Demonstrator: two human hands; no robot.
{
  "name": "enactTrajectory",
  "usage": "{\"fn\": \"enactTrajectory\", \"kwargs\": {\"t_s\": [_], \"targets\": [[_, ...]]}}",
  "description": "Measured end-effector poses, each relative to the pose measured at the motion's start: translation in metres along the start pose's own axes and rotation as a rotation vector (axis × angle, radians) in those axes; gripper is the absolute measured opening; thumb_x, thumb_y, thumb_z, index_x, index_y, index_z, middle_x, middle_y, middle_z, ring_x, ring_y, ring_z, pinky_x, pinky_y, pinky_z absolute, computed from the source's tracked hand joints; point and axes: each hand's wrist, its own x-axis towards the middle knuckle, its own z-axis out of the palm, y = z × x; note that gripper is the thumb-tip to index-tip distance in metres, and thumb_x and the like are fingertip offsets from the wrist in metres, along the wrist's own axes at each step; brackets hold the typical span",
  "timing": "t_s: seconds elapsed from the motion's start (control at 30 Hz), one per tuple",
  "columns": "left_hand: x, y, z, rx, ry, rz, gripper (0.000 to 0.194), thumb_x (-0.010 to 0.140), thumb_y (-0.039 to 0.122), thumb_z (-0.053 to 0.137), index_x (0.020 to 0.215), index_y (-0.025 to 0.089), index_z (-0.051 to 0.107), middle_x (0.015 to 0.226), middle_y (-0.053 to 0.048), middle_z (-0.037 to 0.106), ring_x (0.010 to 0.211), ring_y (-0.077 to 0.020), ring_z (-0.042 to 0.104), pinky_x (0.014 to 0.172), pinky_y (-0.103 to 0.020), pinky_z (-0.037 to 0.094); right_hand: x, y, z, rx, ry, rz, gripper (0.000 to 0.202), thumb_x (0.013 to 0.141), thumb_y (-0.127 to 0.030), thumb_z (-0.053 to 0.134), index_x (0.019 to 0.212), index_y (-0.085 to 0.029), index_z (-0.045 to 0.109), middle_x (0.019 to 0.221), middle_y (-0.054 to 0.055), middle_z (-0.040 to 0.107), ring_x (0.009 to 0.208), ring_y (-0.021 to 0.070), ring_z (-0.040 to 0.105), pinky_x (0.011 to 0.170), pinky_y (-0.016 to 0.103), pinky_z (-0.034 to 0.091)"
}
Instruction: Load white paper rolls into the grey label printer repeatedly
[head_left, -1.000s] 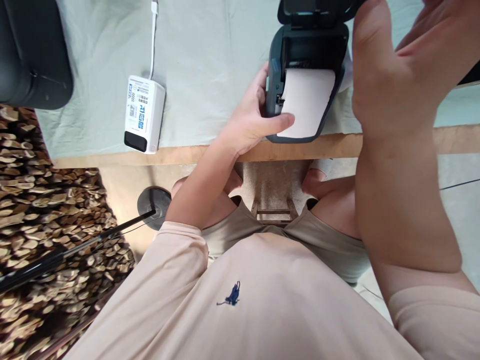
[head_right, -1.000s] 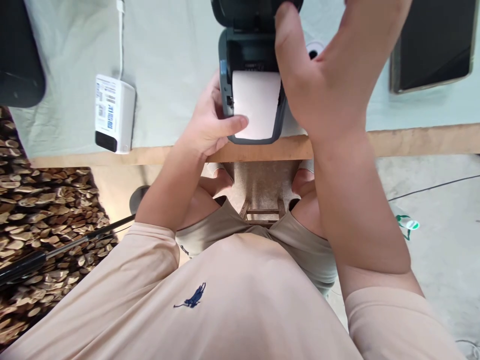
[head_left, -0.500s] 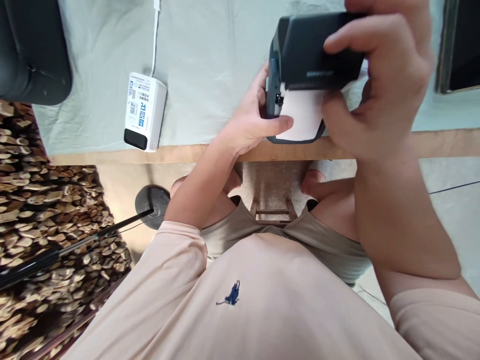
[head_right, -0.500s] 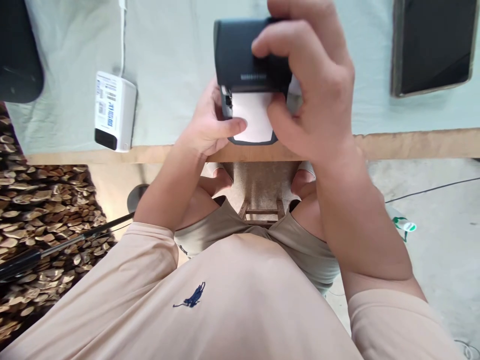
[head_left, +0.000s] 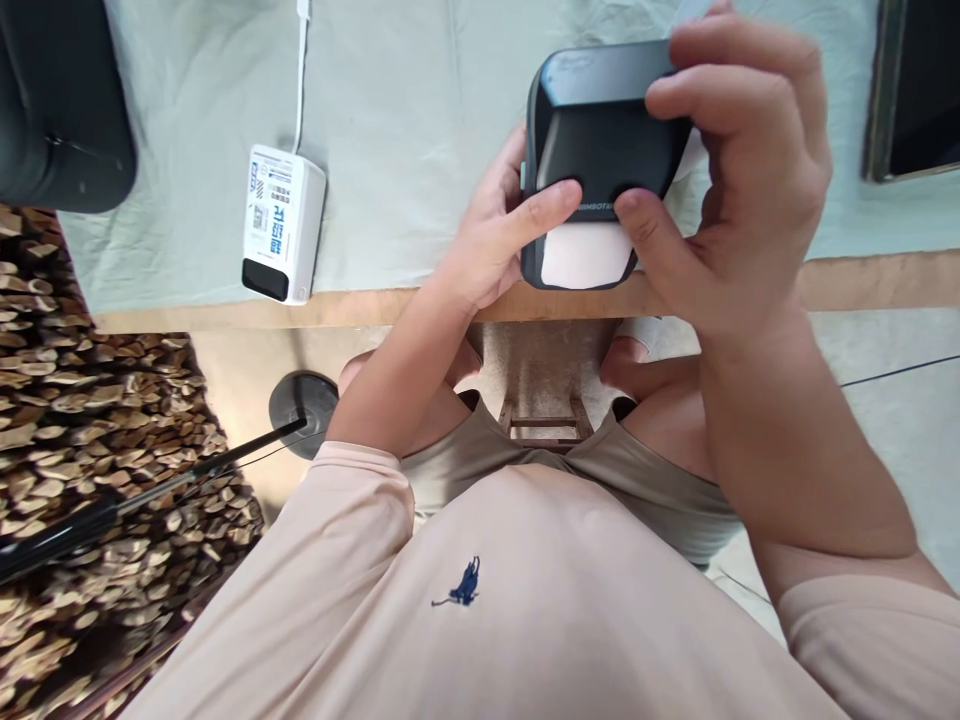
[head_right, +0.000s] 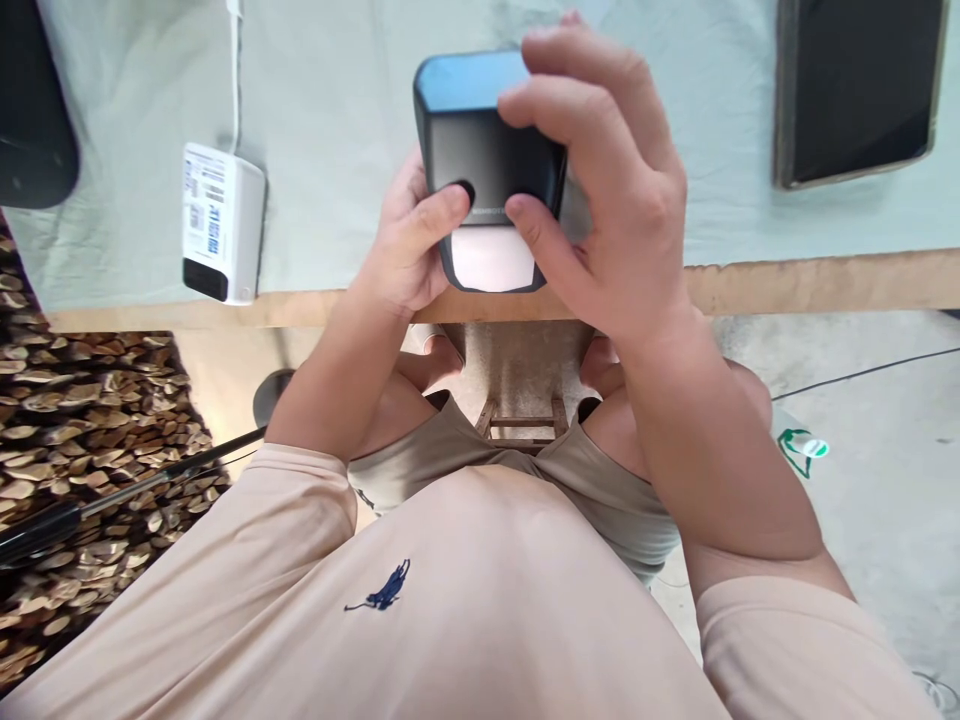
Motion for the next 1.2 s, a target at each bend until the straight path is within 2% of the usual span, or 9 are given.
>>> {"fn": "enactTrajectory", "kwargs": {"t_s": [0.13,0.3,0.47,0.6,0.77,0.87,0.93,1.07,1.2], "targets": [[0.002,-0.003,-0.006,0.065,-0.012,0.003,0.023,0.088,0.023,0.055,0.109,0.025,0.065,0.105,-0.004,0.077,0.116,-0.0281,0.073,0.075,-0.027,0.064,-0.001,0.001,0.001,0.109,0.002,0.154,0.055,0.088,-0.038,0.062,0.139,-0.024,0.048,0.143,0.006,0.045,0.143,0.0159,0.045,0.107,0.026,0.054],[0.002,-0.007,-0.01,0.036,-0.061,0.064,0.036,0.089,0.017,0.046,0.119,0.025,0.065,0.102,-0.003,0.076,0.12,-0.0257,0.071,0.077,-0.027,0.063,0.001,-0.002,0.0,0.269,-0.05,0.271,0.058,0.085,-0.037,0.066,0.137,-0.025,0.045,0.144,0.003,0.042,0.149,0.0173,0.04,0.111,0.028,0.056],[0.0,-0.007,-0.006,-0.045,-0.058,0.084,0.027,0.087,0.019,0.056,0.11,0.026,0.067,0.098,-0.003,0.075,0.116,-0.0259,0.072,0.069,-0.026,0.061,0.005,-0.011,-0.001,0.29,-0.053,0.283,0.046,0.089,-0.034,0.062,0.132,-0.03,0.047,0.138,0.0,0.045,0.143,0.0128,0.043,0.084,0.016,0.057],[0.0,-0.007,-0.006,-0.023,-0.079,0.081,0.018,0.088,0.03,0.066,0.105,0.027,0.066,0.096,-0.001,0.076,0.106,-0.0249,0.075,0.069,-0.027,0.061,0.005,-0.009,0.0,0.308,-0.056,0.271,0.046,0.088,-0.03,0.062,0.131,-0.032,0.047,0.139,0.0,0.044,0.145,0.0127,0.04,0.08,0.014,0.054],[0.006,-0.006,-0.009,-0.215,-0.025,0.008,0.024,0.091,0.032,0.055,0.11,0.024,0.068,0.106,-0.004,0.075,0.125,-0.0267,0.068,0.092,-0.033,0.063,0.002,-0.001,0.001,0.212,-0.044,0.247,0.049,0.09,-0.04,0.061,0.135,-0.027,0.046,0.147,0.003,0.042,0.149,0.0164,0.039,0.092,0.022,0.058],[0.01,-0.009,-0.015,-0.227,0.156,-0.094,0.032,0.091,0.032,0.046,0.112,0.02,0.066,0.11,-0.004,0.074,0.133,-0.0292,0.062,0.101,-0.041,0.061,0.001,0.001,0.0,0.149,-0.008,0.224,0.048,0.093,-0.042,0.055,0.138,-0.026,0.048,0.151,0.003,0.041,0.152,0.0179,0.038,0.117,0.033,0.053],[0.011,-0.01,-0.018,-0.187,0.272,-0.115,0.031,0.093,0.03,0.043,0.112,0.019,0.065,0.109,-0.002,0.072,0.137,-0.029,0.059,0.101,-0.041,0.061,0.002,0.001,-0.001,0.158,0.033,0.213,0.045,0.095,-0.041,0.051,0.138,-0.025,0.05,0.147,0.003,0.045,0.149,0.017,0.042,0.122,0.035,0.05],[0.009,-0.009,-0.016,-0.154,0.211,-0.054,0.018,0.091,0.027,0.05,0.096,0.021,0.067,0.106,-0.001,0.072,0.142,-0.0293,0.054,0.108,-0.041,0.058,0.002,-0.001,-0.002,0.156,0.076,0.208,0.044,0.094,-0.042,0.051,0.134,-0.022,0.055,0.139,0.006,0.05,0.139,0.0152,0.05,0.116,0.032,0.054],[0.009,-0.003,-0.01,-0.135,0.206,-0.082,0.017,0.086,0.023,0.055,0.094,0.028,0.068,0.103,-0.002,0.076,0.147,-0.0287,0.048,0.117,-0.041,0.051,0.001,-0.003,-0.004,0.142,-0.022,0.278,0.053,0.087,-0.035,0.058,0.139,-0.029,0.047,0.142,0.003,0.047,0.133,0.013,0.054,0.086,0.019,0.059]]}}
